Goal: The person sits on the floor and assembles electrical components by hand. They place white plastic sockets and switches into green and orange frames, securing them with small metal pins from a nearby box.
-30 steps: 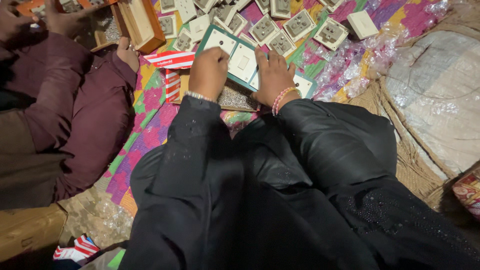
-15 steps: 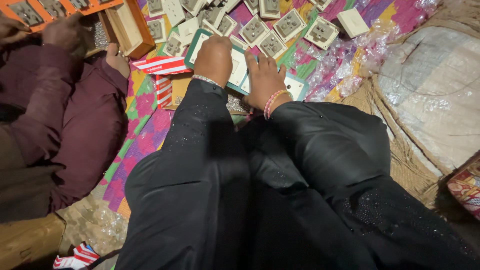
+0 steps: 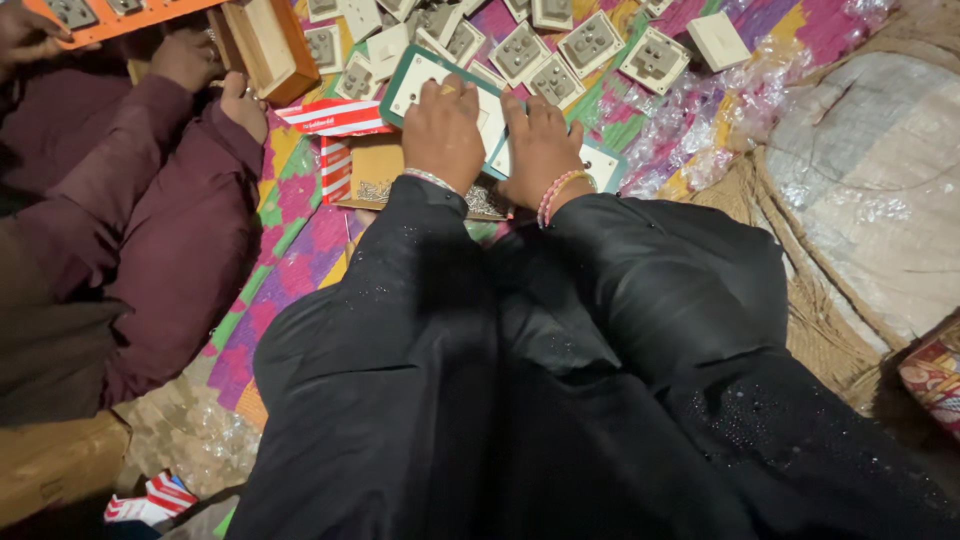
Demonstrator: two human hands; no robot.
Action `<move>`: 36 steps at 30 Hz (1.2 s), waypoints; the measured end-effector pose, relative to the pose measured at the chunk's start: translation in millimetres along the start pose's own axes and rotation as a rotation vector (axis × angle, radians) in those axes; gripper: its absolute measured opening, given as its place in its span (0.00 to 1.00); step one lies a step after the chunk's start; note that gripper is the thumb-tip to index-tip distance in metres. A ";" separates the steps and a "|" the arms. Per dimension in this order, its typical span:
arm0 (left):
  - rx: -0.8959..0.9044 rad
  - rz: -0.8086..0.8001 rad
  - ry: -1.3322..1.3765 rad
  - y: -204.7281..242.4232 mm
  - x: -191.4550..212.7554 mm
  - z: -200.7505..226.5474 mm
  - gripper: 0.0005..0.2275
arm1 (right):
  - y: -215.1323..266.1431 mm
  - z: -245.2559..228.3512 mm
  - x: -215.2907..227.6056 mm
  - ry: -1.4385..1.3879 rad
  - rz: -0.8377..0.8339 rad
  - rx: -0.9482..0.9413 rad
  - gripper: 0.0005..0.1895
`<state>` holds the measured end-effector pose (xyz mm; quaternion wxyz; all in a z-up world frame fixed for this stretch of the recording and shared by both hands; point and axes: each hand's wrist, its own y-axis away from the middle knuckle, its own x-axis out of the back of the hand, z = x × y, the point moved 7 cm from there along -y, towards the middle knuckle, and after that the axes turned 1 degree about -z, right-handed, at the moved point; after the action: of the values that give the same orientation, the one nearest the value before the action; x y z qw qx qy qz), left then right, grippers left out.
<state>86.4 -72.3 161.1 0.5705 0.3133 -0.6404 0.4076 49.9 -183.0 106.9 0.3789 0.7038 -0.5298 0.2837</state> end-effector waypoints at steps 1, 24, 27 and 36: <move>-0.010 0.046 0.041 0.8 4.8 -0.3 0.15 | 0.8 0.3 0.8 -0.003 0.001 0.003 0.63; 0.419 -0.787 0.216 89.7 -193.4 -45.2 0.13 | -7.0 34.3 14.5 -0.436 0.075 0.048 0.34; 0.561 -0.659 0.305 96.4 -172.8 -55.5 0.10 | -12.0 40.1 5.9 -0.434 0.070 0.064 0.34; 0.189 0.040 0.479 94.9 -40.9 -30.9 0.01 | 0.8 30.6 25.0 -0.157 -0.113 -0.120 0.36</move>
<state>25.1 -3.0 105.6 0.6662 0.2470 -0.4520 0.5393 56.1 -221.9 110.3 0.3929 0.7288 -0.5332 0.1736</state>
